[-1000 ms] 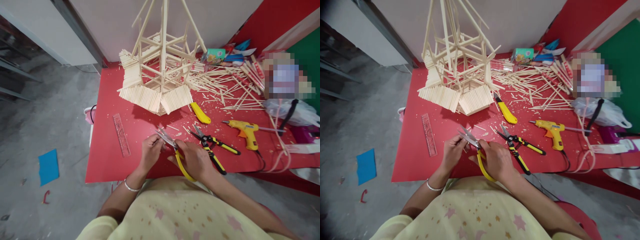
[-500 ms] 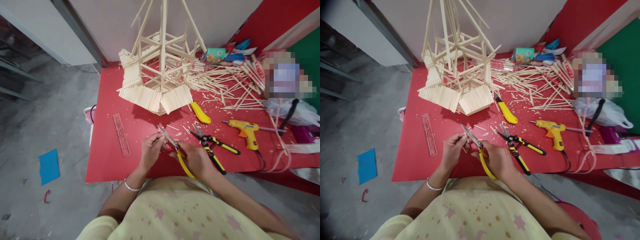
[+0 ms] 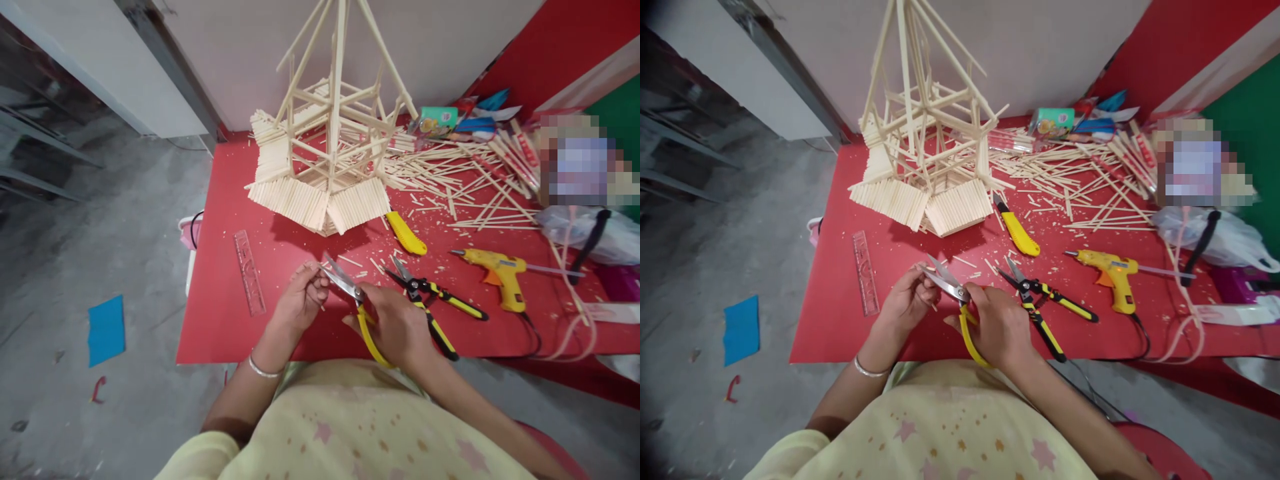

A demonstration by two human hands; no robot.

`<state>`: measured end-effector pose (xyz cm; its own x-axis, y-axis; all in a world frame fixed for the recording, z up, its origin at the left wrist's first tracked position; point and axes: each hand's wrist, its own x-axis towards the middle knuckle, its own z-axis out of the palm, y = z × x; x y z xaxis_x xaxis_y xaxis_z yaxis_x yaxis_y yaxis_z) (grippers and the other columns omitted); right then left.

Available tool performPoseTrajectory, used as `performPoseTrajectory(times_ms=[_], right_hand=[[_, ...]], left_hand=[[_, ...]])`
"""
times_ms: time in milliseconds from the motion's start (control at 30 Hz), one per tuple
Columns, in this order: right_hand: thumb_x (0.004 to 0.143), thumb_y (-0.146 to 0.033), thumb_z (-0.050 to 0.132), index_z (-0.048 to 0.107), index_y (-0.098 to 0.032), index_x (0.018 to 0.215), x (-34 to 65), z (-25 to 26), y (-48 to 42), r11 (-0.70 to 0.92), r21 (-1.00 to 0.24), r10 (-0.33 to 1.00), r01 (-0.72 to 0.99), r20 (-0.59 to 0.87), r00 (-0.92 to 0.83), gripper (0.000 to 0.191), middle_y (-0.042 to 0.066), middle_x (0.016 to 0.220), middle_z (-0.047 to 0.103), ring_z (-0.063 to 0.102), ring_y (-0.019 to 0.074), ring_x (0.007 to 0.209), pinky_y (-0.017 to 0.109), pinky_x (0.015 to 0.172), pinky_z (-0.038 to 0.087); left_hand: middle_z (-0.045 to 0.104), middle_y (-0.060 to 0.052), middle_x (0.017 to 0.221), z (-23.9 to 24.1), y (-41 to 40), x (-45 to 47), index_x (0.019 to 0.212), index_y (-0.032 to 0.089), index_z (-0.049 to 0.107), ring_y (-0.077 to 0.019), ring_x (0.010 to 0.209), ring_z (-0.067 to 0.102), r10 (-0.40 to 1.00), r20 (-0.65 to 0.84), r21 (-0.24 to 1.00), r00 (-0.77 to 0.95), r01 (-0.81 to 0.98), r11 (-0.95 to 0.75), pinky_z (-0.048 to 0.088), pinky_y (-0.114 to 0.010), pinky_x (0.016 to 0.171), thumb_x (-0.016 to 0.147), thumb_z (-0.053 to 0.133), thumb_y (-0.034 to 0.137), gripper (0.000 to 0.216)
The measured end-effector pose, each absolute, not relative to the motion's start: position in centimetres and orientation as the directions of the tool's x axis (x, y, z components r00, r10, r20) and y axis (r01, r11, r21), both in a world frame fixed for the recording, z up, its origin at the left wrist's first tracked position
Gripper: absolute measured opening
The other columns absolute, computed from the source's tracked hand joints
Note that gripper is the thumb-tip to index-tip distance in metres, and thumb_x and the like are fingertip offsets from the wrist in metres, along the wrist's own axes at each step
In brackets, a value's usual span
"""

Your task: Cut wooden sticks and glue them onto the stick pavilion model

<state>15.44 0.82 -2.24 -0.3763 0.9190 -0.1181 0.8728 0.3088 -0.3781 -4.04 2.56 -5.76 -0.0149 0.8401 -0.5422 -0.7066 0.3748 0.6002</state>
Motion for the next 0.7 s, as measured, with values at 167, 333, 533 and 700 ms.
performPoseTrajectory(times_ms=[167,333,533,700], right_hand=[[0.09,-0.051,0.059,0.06,-0.024,0.122,14.84,-2.67,1.0,0.354,-0.358,0.914,0.864,-0.065,-0.401,0.042,0.007,0.098,0.07,0.065,0.0244,0.091,0.029,0.069,0.035],[0.091,-0.05,0.058,0.06,-0.025,0.121,14.59,-2.53,1.33,0.36,-0.363,0.912,0.859,-0.059,-0.407,0.039,0.006,0.1,0.07,0.065,0.0233,0.091,0.029,0.068,0.035],[0.092,-0.049,0.057,0.061,-0.025,0.117,14.48,-2.59,1.5,0.339,-0.432,0.909,0.836,-0.078,-0.408,0.035,0.006,0.097,0.071,0.065,0.0232,0.093,0.029,0.069,0.034],[0.092,-0.053,0.057,0.06,-0.025,0.114,14.39,-2.73,1.54,0.331,-0.462,0.909,0.823,-0.08,-0.41,0.035,0.005,0.095,0.07,0.065,0.0228,0.091,0.028,0.069,0.034]], left_hand=[[0.046,0.004,0.062,-5.08,2.72,-3.73,0.076,0.019,0.055,-0.0057,0.05,0.037,0.824,-0.564,0.625,-0.061,-0.684,0.376,0.032,-0.017,0.044,0.08,0.067,0.028,0.016],[0.045,0.003,0.062,-5.12,2.77,-3.7,0.074,0.02,0.052,-0.0066,0.052,0.037,0.826,-0.561,0.653,-0.053,-0.642,0.402,0.031,-0.018,0.045,0.078,0.068,0.034,0.021],[0.047,0.002,0.062,-5.09,2.86,-3.6,0.07,0.018,0.054,-0.006,0.053,0.039,0.789,-0.614,0.543,0.008,-0.721,0.43,0.029,-0.016,0.044,0.079,0.067,0.026,0.018],[0.051,0.001,0.063,-5.04,2.78,-3.34,0.071,0.014,0.058,-0.0038,0.054,0.045,0.737,-0.67,0.319,0.087,-0.863,0.393,0.031,-0.012,0.045,0.079,0.067,0.015,0.011]])
